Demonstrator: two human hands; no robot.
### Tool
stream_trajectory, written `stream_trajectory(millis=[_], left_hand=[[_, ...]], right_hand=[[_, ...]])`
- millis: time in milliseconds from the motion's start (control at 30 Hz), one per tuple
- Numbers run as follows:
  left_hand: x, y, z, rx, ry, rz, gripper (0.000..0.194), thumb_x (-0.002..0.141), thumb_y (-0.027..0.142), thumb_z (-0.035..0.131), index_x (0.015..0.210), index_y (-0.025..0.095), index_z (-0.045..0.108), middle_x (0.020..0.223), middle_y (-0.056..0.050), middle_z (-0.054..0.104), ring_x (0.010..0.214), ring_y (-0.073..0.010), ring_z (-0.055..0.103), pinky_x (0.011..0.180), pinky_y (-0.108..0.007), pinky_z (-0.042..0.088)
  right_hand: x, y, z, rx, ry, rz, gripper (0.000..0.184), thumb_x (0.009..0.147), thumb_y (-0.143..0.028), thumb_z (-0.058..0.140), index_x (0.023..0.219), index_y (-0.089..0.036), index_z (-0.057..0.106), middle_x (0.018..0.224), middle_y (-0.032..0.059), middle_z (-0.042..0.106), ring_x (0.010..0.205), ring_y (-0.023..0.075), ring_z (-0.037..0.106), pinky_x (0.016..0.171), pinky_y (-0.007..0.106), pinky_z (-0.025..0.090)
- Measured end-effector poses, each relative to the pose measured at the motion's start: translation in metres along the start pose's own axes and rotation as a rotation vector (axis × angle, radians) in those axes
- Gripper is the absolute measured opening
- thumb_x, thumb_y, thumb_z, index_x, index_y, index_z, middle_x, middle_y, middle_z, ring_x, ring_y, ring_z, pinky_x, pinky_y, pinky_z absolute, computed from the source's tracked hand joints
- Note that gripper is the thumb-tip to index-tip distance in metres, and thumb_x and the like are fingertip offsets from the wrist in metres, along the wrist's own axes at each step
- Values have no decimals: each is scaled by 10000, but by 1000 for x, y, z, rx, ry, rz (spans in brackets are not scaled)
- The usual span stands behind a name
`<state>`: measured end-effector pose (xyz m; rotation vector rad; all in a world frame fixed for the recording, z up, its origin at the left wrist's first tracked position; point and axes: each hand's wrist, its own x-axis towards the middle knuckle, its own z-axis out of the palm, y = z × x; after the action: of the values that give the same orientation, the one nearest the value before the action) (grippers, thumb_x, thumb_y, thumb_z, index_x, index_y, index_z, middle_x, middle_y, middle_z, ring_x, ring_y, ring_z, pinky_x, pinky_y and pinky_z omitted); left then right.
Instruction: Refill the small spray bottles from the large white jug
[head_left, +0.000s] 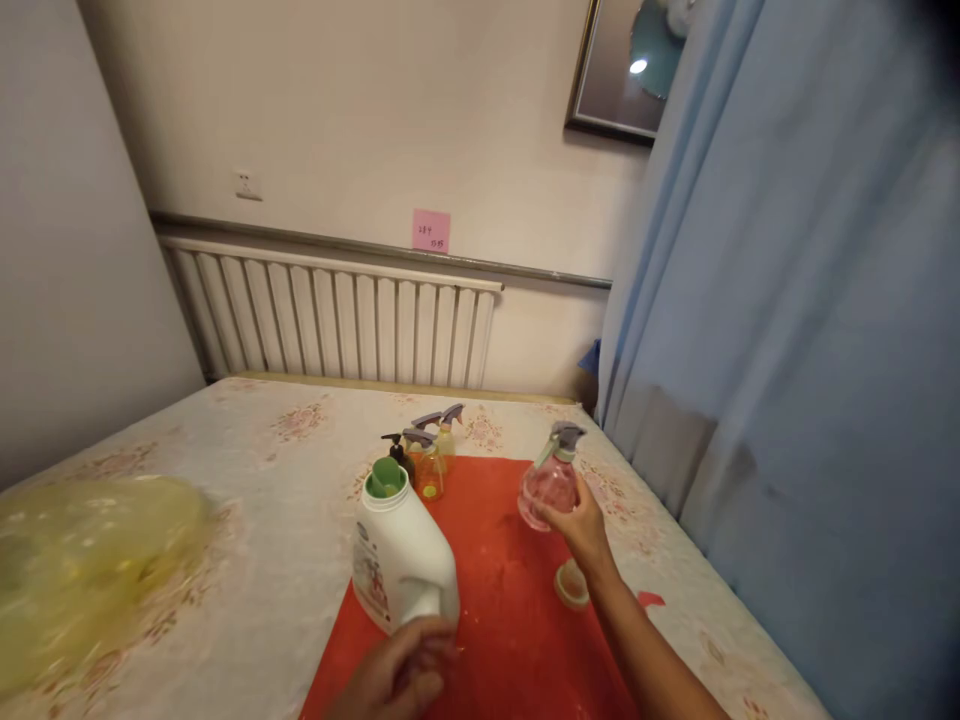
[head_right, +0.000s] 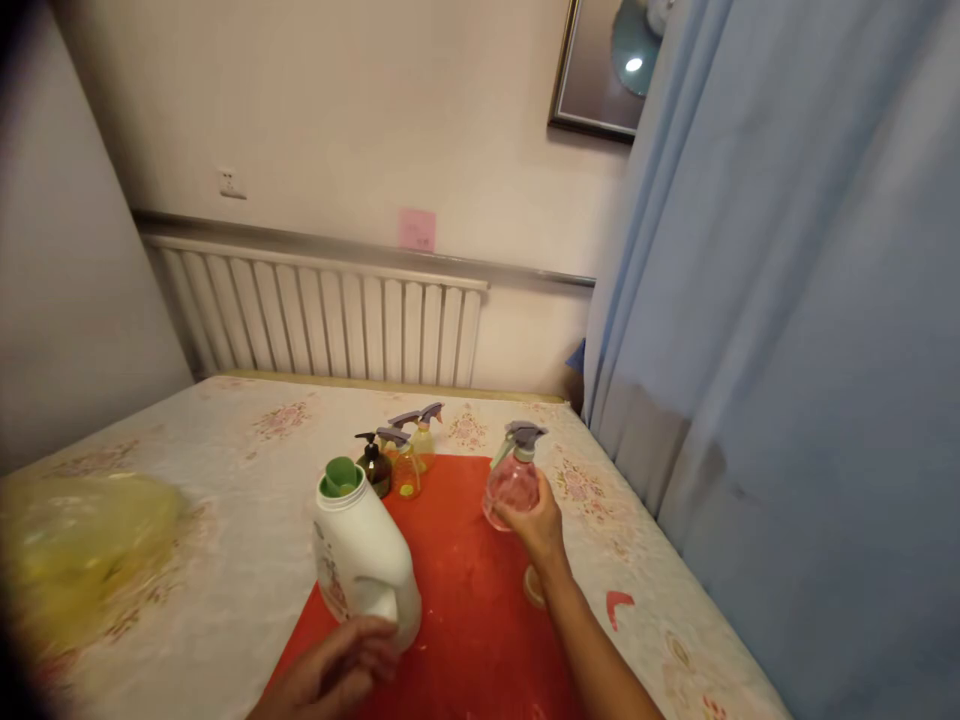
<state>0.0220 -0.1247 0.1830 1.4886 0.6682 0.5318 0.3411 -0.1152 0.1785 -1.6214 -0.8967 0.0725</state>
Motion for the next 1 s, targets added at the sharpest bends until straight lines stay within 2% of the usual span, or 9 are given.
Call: stream_trajectory(millis=[133, 233, 367, 467, 533, 600, 767, 900, 1000], left_hand=[[10, 24, 14, 2, 100, 140, 364, 843, 324, 590, 1180, 189, 601, 1186, -102, 649, 1135, -257, 574, 975, -346, 439], [16, 38, 20, -15, 153, 173, 442, 822, 324, 604, 1239, 184, 560, 1299, -129, 587, 1168, -287, 553, 1003, -398, 419], [20, 50, 24, -76, 65, 254, 463, 808, 322, 645, 1252, 219, 561, 1347, -95, 567, 1252, -289, 496, 1047, -398, 380], [17, 55, 26, -121, -65, 228, 380, 842, 315, 623, 1212, 229, 606, 1214, -70, 661, 1118, -252, 592, 968, -363, 440], [14, 56, 27, -145, -105, 201, 327, 838, 315, 634, 1150, 220, 650, 1110, -57, 705, 1001, -224, 636, 910, -336, 464], [10, 56, 27, -196, -82, 187, 288, 803, 313, 682, 1071, 209, 684, 1027, -45, 724, 925, -200, 648, 871, -304, 469], [0, 58, 21, -364, 82, 220, 318, 713, 290, 775, 1002, 203, 674, 939, -29, 722, 791, -153, 634, 746, -243, 478], [-6, 65, 8, -434, 200, 322, 289, 748, 274, 742, 1017, 209, 658, 986, -37, 704, 848, -164, 629, 757, -246, 470], [-8, 74, -5, -493, 363, 420, 285, 717, 275, 766, 979, 218, 671, 978, -20, 701, 873, -155, 619, 768, -229, 461]], right_hand=[[-59, -15, -10, 71, -205, 65, 857, 496, -344, 805, 1292, -209, 516, 1235, 97, 645, 1147, 338, 595, 952, 455, 491], [-95, -36, -18, 115, -384, 54, 847, 499, -309, 810, 1292, -226, 523, 1231, 92, 651, 1146, 351, 594, 970, 471, 481], [-134, -59, -20, 223, -616, 12, 849, 555, -269, 806, 1335, -198, 476, 1294, 117, 605, 1201, 320, 555, 1013, 440, 448], [-152, -65, -17, 273, -723, 22, 868, 538, -242, 828, 1328, -211, 471, 1321, 118, 579, 1209, 312, 546, 1013, 446, 446], [-160, -68, -15, 264, -744, 40, 891, 520, -226, 839, 1330, -214, 468, 1325, 122, 571, 1216, 317, 538, 1024, 455, 433], [-164, -71, -14, 260, -744, 53, 924, 498, -207, 844, 1339, -214, 462, 1338, 121, 558, 1227, 322, 526, 1037, 460, 418], [-167, -77, -12, 260, -785, 55, 796, 502, -146, 799, 1250, -215, 536, 1279, 101, 608, 1182, 321, 560, 990, 438, 462], [-163, -71, -10, 160, -732, 0, 759, 511, -142, 773, 1229, -214, 537, 1237, 98, 629, 1149, 311, 579, 962, 421, 480], [-157, -67, -8, 89, -729, -44, 734, 527, -148, 742, 1225, -209, 525, 1232, 100, 629, 1135, 300, 587, 967, 428, 475]])
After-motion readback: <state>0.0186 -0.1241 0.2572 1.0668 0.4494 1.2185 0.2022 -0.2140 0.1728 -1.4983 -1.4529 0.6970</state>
